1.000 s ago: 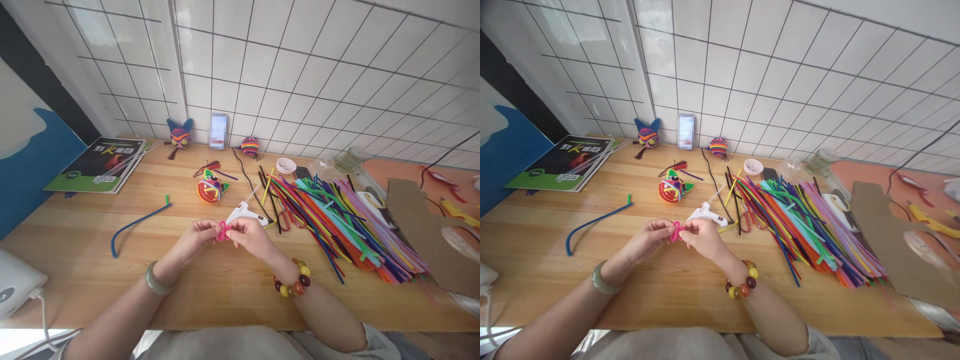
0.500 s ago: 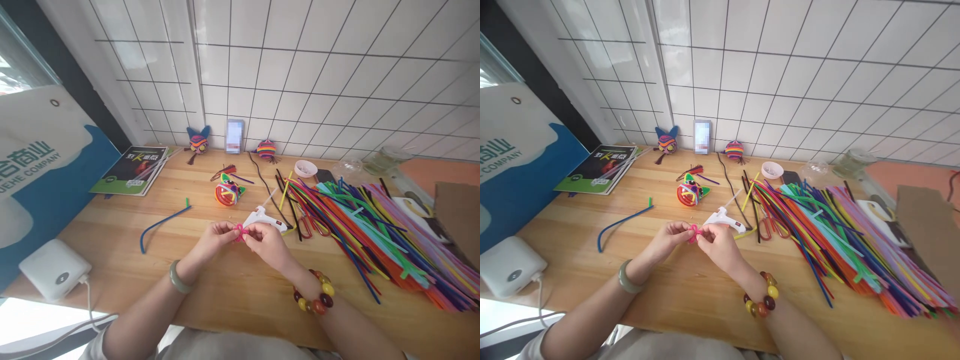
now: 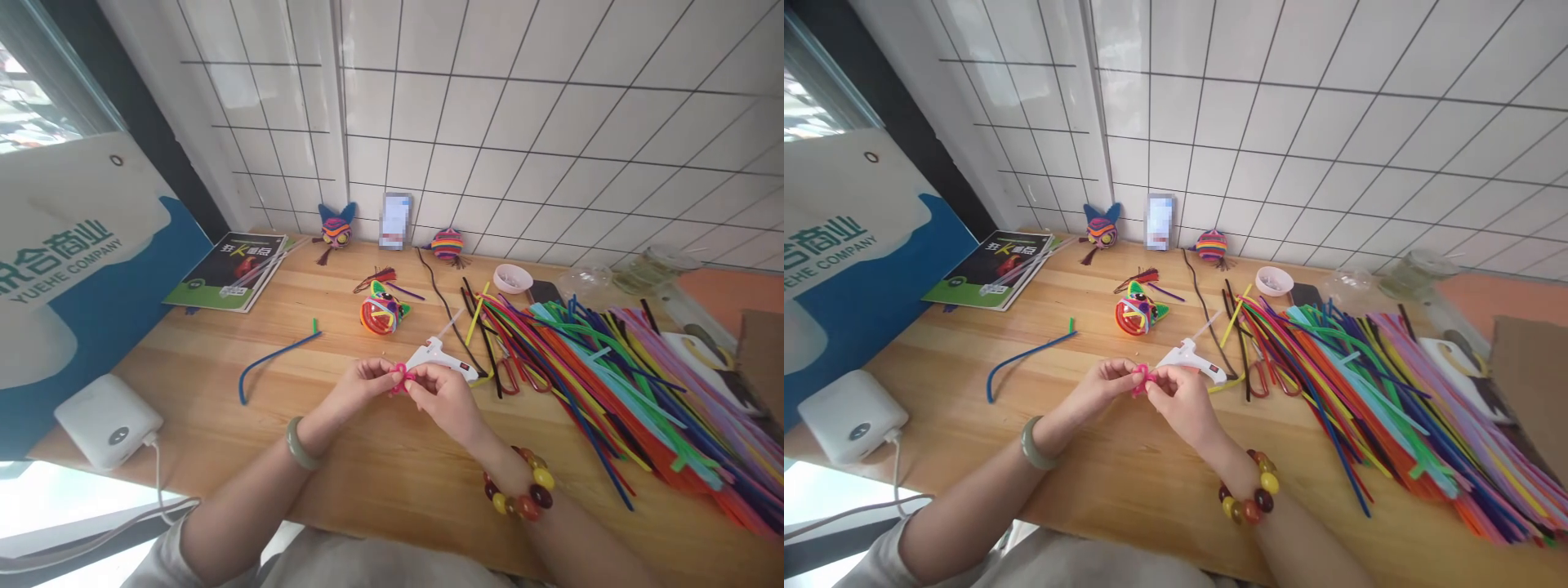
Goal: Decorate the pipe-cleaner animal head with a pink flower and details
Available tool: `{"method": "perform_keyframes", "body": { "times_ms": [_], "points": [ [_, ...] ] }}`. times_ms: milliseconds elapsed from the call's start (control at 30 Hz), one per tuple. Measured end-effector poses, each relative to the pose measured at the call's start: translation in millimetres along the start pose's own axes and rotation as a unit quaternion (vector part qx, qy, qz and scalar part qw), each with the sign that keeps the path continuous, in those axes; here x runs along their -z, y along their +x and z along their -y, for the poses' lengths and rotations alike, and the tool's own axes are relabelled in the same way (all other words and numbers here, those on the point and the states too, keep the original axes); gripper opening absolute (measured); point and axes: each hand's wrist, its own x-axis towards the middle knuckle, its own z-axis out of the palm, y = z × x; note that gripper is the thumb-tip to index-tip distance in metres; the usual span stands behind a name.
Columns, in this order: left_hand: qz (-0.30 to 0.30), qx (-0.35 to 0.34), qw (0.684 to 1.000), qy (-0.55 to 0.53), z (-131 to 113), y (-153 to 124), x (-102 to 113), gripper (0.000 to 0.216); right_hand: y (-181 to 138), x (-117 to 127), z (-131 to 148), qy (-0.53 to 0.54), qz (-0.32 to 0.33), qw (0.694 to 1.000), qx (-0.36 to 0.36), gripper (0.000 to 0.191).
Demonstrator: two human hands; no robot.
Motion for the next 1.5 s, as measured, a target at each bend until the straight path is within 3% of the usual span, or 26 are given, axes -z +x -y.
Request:
{"method": "perform_keyframes", "body": {
  "times_ms": [167,400,600,767,900,1000,1133,1500],
  "points": [
    [-0.021,-0.011,0.999,0.028,-1.5,0.0,2.2,0.028,2.4,-1.8,-1.2,0.023,0.003,1.0,-0.006,0.013],
    [-0.07,-0.005,0.997,-0.024,-1.0,4.2,11.1,0.025,6.4,4.1,3.0,0.074,0.001,0.997,-0.021,0.031],
    [-0.094,-0.01,0.996,-0.01,-3.8,3.2,9.5,0.026,4.6,1.3,-1.7,0.059,-0.012,0.998,-0.02,0.028],
    [-0.106,-0.016,0.994,0.014,-5.2,3.0,9.3,0.025,2.3,-1.5,-3.8,-0.02,-0.018,0.999,0.025,0.016],
    [-0.094,-0.02,0.995,0.011,-4.1,3.9,9.5,0.025,-0.7,-3.5,-1.7,-0.04,-0.023,0.994,0.095,0.011],
    [-0.079,-0.014,0.997,-0.007,-3.2,3.8,9.5,0.026,-2.8,-4.7,0.3,-0.02,0.007,0.992,0.127,0.013],
    [-0.065,-0.005,0.997,-0.029,-3.5,2.5,8.8,0.026,-3.0,-4.5,0.8,0.048,0.03,0.993,0.106,0.022],
    [-0.082,-0.037,0.995,-0.031,-0.4,3.0,8.4,0.024,-0.5,-1.9,-0.6,0.022,-0.072,0.996,0.047,0.034]
  ]
}}
